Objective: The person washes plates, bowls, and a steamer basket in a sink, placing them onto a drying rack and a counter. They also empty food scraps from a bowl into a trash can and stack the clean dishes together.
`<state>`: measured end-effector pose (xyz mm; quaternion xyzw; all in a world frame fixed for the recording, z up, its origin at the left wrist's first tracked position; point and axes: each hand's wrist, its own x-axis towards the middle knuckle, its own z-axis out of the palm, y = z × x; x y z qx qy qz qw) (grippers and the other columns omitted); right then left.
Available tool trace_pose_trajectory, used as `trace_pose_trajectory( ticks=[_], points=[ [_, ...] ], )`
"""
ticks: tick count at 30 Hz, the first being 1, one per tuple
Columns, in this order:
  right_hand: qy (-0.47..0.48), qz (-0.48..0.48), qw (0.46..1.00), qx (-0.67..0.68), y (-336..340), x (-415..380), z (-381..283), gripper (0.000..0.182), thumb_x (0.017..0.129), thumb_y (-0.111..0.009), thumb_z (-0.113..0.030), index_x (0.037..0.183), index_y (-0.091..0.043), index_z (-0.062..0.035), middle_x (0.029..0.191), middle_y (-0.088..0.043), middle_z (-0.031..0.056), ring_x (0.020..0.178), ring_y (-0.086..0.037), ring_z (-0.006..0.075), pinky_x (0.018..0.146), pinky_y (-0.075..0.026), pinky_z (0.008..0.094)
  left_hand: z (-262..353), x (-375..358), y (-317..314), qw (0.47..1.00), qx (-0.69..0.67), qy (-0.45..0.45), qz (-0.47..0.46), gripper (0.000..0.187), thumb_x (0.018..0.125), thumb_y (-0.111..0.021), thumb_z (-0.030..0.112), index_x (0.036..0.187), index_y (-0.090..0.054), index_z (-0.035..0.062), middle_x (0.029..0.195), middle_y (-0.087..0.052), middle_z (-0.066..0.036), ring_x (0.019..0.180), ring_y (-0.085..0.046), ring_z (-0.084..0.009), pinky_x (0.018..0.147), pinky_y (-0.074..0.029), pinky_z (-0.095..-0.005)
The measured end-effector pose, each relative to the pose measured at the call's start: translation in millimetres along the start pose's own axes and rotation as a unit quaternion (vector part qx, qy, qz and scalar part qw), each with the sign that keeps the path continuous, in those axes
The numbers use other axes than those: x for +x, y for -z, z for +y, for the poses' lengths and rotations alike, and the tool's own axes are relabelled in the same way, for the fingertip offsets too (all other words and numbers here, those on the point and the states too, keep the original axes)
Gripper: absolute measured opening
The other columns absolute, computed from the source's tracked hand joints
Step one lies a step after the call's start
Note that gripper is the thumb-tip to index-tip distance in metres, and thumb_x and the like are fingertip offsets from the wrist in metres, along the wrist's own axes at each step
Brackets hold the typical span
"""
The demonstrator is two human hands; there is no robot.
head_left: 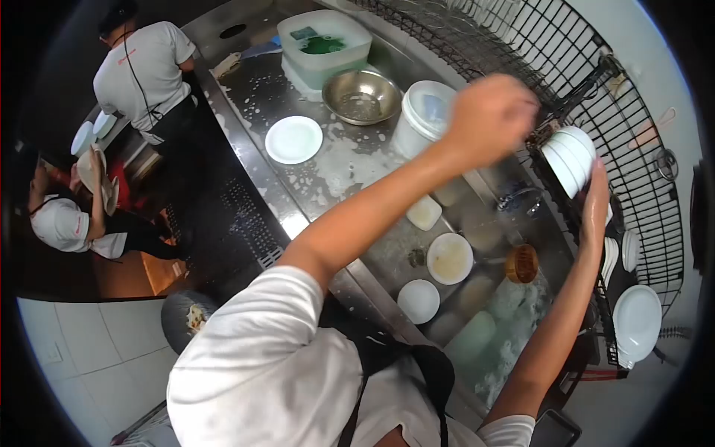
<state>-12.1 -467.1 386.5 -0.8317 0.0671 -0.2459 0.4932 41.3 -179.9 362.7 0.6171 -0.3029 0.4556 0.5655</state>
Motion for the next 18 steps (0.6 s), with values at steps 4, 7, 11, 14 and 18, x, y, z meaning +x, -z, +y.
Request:
trace_pose_trajectory(
  ticks=[4, 7, 11, 14, 18],
  points=[
    [-0.030, 0.017, 0.999, -0.032, 0, -11, -17, 0.070, 0.098, -0.045, -0.056, 0.146, -0.044, -0.0049, 0.141, -0.050, 0.0116, 0.125, -0.048, 0.0222, 0.103, -0.038, 0.0372, -105, -123, 158, 0.916, 0.333, 0.221, 0.024, 0.030, 0.078, -0.071, 0.013, 0.105, -0.067, 0.0022, 0.111, -0.065, -0.018, 0.106, -0.060, -0.0349, 0.093, -0.047, -0.0413],
    [-0.040, 0.041, 0.998, 0.008, 2, -6, -11, 0.066, 0.100, -0.044, -0.054, 0.145, -0.045, -0.0049, 0.140, -0.053, 0.0118, 0.125, -0.052, 0.0238, 0.101, -0.041, 0.0373, -192, -232, 284, 0.709, 0.576, 0.400, -0.078, 0.075, 0.082, -0.073, 0.031, 0.140, -0.041, -0.0048, 0.141, -0.047, -0.025, 0.140, -0.034, -0.0391, 0.115, -0.030, -0.0470],
    [0.070, 0.163, 0.981, 0.078, 4, -29, -17, 0.048, 0.104, -0.047, -0.034, 0.133, -0.052, 0.0037, 0.134, -0.056, 0.0187, 0.121, -0.058, 0.0275, 0.099, -0.049, 0.0387, -238, -270, 365, 0.614, 0.648, 0.395, -0.218, 0.066, 0.080, -0.072, 0.038, 0.123, -0.053, -0.0080, 0.114, -0.064, -0.024, 0.104, -0.064, -0.0367, 0.094, -0.048, -0.0481],
    [0.125, 0.258, 0.952, 0.106, 6, -78, -21, 0.036, 0.102, -0.052, -0.023, 0.120, -0.057, 0.0069, 0.123, -0.062, 0.0191, 0.107, -0.065, 0.0275, 0.086, -0.057, 0.0356, -317, -304, 413, 0.616, 0.655, 0.379, -0.217, 0.061, 0.079, -0.073, 0.043, 0.115, -0.049, 0.0002, 0.095, -0.070, -0.018, 0.084, -0.071, -0.0368, 0.070, -0.058, -0.0472],
    [0.109, 0.321, 0.939, 0.055, 9, -166, 17, 0.025, 0.101, -0.051, -0.016, 0.113, -0.062, 0.0038, 0.117, -0.065, 0.0159, 0.099, -0.067, 0.0228, 0.078, -0.057, 0.0337, -357, -308, 433, 0.615, 0.610, 0.391, -0.310, 0.046, 0.082, -0.072, 0.032, 0.108, -0.060, -0.0029, 0.096, -0.070, -0.019, 0.083, -0.070, -0.0359, 0.070, -0.058, -0.0449]
  ],
)
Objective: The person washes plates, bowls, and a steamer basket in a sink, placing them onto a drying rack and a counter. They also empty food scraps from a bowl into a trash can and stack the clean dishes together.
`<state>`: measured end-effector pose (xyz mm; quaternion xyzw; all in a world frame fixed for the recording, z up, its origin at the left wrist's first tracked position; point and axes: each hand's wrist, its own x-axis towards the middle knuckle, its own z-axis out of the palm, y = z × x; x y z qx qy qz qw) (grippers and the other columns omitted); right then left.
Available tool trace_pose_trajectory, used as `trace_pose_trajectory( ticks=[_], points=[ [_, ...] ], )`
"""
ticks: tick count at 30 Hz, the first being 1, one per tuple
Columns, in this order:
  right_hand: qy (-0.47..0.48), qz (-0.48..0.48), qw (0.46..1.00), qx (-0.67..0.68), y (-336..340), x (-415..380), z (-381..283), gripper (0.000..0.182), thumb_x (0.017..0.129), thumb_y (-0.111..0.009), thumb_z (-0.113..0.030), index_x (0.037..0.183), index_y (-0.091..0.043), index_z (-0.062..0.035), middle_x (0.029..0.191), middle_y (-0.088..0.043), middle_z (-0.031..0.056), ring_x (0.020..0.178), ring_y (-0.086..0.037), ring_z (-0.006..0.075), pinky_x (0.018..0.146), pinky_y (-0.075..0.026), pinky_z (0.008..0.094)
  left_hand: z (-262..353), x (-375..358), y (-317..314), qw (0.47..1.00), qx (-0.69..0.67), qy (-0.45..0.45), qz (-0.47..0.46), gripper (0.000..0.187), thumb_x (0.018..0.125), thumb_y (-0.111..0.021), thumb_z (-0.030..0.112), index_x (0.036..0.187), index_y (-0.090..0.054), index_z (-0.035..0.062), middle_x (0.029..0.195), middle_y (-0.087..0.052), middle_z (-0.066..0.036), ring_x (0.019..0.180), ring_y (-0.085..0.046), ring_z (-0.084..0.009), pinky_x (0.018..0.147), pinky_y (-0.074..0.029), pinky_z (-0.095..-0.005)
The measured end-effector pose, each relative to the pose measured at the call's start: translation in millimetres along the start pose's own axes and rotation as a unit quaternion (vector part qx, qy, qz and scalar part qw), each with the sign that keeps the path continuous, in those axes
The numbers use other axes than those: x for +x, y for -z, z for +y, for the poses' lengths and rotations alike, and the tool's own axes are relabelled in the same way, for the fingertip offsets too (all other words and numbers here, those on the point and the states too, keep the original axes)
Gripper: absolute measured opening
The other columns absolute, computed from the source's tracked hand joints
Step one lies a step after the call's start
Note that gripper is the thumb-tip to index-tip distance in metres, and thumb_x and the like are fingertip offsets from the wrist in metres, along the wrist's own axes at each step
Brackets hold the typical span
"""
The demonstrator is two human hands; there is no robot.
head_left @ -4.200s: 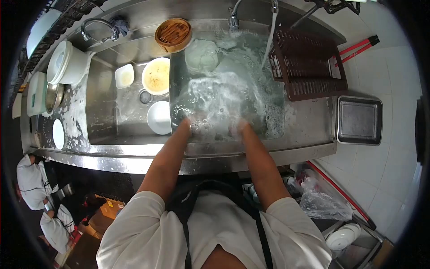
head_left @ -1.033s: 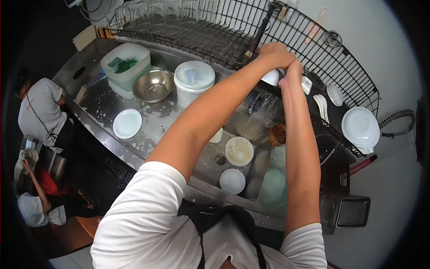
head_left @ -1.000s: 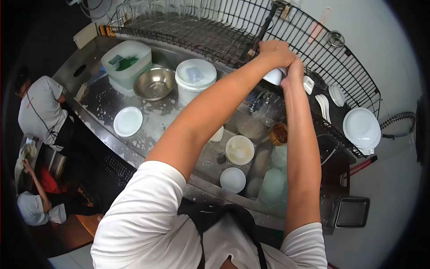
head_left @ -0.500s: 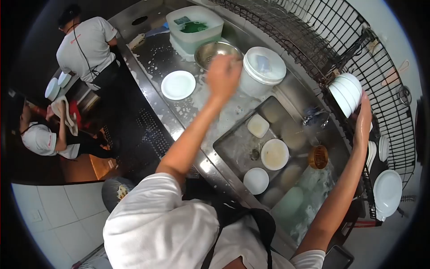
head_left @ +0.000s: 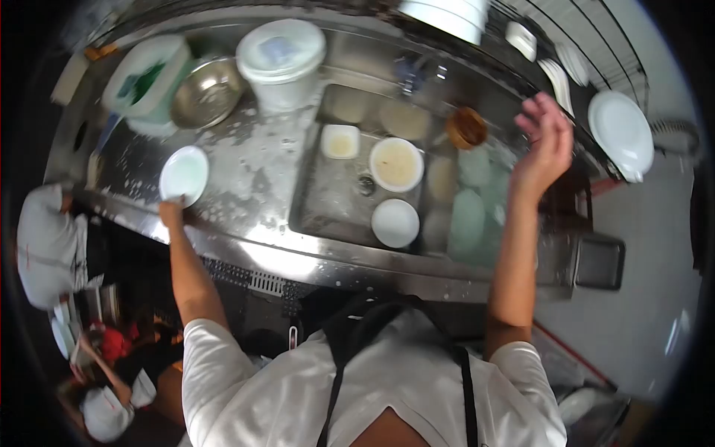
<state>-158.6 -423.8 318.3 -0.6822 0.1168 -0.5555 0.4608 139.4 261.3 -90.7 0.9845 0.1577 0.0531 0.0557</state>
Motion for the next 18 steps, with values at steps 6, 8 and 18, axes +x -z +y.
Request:
trace_pose_trajectory(
  ticks=[6, 8, 18],
  points=[
    [-0.303, -0.063, 0.948, -0.068, 142, -166, 78, 0.016, 0.100, -0.056, -0.017, 0.103, -0.063, -0.0024, 0.099, -0.067, 0.0074, 0.082, -0.064, 0.0141, 0.067, -0.053, 0.0277, 36, -29, -10, 0.702, -0.674, 0.210, -0.092, 0.035, 0.084, -0.063, -0.003, 0.118, -0.057, -0.0067, 0.104, -0.067, -0.017, 0.083, -0.070, -0.0337, 0.064, -0.061, -0.0418],
    [-0.430, -0.070, 0.899, -0.048, 176, -218, 96, 0.019, 0.099, -0.058, -0.016, 0.107, -0.065, -0.0003, 0.097, -0.069, 0.0081, 0.081, -0.065, 0.0149, 0.068, -0.055, 0.0285, 36, -67, -19, 0.669, -0.701, 0.229, -0.088, 0.029, 0.091, -0.056, 0.007, 0.119, -0.059, -0.0023, 0.111, -0.066, -0.018, 0.079, -0.069, -0.0345, 0.065, -0.060, -0.0455],
    [-0.431, -0.281, 0.857, -0.028, 226, -210, 185, 0.035, 0.098, -0.057, -0.024, 0.127, -0.056, -0.0050, 0.119, -0.062, 0.0110, 0.095, -0.065, 0.0197, 0.068, -0.053, 0.0314, 344, -409, 50, 0.839, -0.524, 0.062, -0.134, 0.061, 0.088, -0.066, 0.027, 0.141, -0.046, 0.0042, 0.134, -0.056, -0.021, 0.125, -0.053, -0.0363, 0.107, -0.041, -0.0427]
  ],
)
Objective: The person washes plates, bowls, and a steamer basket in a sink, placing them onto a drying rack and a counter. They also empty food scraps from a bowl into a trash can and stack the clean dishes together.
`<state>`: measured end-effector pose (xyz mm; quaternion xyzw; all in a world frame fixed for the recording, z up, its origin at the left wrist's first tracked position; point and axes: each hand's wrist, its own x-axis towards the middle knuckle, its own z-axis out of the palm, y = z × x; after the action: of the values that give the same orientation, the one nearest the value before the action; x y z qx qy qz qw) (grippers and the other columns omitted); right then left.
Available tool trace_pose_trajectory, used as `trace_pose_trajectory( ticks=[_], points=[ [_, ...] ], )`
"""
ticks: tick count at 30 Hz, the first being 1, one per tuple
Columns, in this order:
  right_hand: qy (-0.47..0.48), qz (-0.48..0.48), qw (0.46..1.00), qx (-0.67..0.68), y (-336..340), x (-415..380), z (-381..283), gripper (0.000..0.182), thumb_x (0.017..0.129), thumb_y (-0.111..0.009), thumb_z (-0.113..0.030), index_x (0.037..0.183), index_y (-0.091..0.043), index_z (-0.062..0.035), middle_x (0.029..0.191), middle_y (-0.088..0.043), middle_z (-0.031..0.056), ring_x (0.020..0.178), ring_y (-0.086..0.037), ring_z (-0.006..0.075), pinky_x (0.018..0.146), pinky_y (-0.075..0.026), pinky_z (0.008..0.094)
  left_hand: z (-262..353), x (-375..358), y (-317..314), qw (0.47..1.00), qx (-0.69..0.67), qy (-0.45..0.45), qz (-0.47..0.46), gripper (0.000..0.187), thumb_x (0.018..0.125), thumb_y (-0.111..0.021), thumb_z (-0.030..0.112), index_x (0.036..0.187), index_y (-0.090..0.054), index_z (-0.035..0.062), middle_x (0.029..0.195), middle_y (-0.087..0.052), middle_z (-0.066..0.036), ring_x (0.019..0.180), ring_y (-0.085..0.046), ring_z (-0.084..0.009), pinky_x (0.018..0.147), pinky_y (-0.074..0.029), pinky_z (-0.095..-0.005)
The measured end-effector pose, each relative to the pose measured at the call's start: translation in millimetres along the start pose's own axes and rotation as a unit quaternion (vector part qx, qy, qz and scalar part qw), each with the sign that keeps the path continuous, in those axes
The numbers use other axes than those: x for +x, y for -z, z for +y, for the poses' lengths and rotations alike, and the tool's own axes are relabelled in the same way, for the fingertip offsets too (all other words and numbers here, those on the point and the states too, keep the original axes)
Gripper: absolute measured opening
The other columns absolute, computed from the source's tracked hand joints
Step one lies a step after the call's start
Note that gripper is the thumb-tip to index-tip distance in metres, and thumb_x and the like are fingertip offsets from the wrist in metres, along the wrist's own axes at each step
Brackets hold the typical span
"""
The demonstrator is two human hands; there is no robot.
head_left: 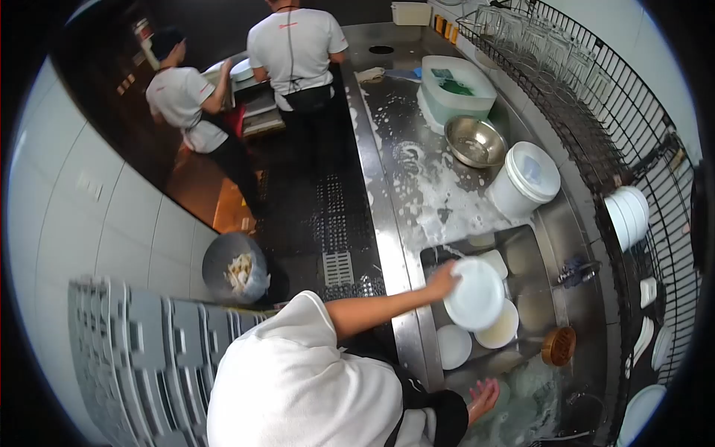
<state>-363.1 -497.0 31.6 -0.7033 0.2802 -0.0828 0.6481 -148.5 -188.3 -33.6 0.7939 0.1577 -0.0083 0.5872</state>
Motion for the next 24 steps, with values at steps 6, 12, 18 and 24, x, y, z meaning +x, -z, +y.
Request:
trace_pose_trajectory(
  ticks=[6, 12, 18, 24],
  points=[
    [0.044, -0.021, 0.995, -0.090, 92, 47, 58, 0.056, 0.097, -0.056, -0.027, 0.145, -0.039, -0.0032, 0.140, -0.050, 0.0138, 0.117, -0.056, 0.0281, 0.089, -0.050, 0.0389, 12, -192, -203, 0.987, 0.022, -0.062, -0.146, 0.053, 0.094, -0.059, 0.029, 0.137, -0.049, 0.0005, 0.129, -0.059, -0.024, 0.118, -0.058, -0.0386, 0.101, -0.045, -0.0451],
    [0.027, -0.013, 0.886, -0.463, 197, 74, 114, 0.058, 0.098, -0.048, -0.027, 0.147, -0.036, 0.0014, 0.148, -0.041, 0.0269, 0.131, -0.045, 0.0426, 0.107, -0.038, 0.0475, -18, -278, -326, 0.981, 0.017, 0.027, -0.193, 0.048, 0.093, -0.057, 0.027, 0.135, -0.051, 0.0044, 0.129, -0.059, -0.024, 0.118, -0.058, -0.0394, 0.101, -0.044, -0.0461],
    [0.099, -0.094, 0.789, -0.599, 196, 108, 127, 0.057, 0.102, -0.039, -0.032, 0.144, -0.040, 0.0065, 0.152, -0.036, 0.0246, 0.137, -0.038, 0.0408, 0.115, -0.028, 0.0446, -55, -278, -404, 0.990, -0.060, 0.036, -0.125, 0.046, 0.098, -0.051, 0.036, 0.131, -0.056, 0.0054, 0.120, -0.064, -0.024, 0.112, -0.061, -0.0397, 0.098, -0.046, -0.0453],
    [0.259, -0.252, 0.719, -0.593, 202, 163, 176, 0.053, 0.101, -0.042, -0.032, 0.139, -0.047, 0.0041, 0.143, -0.048, 0.0235, 0.136, -0.042, 0.0362, 0.116, -0.027, 0.0420, -81, -242, -421, 0.959, 0.017, 0.115, -0.257, 0.043, 0.094, -0.056, 0.031, 0.124, -0.063, 0.0016, 0.119, -0.065, -0.025, 0.110, -0.063, -0.0382, 0.095, -0.047, -0.0464]
  ],
)
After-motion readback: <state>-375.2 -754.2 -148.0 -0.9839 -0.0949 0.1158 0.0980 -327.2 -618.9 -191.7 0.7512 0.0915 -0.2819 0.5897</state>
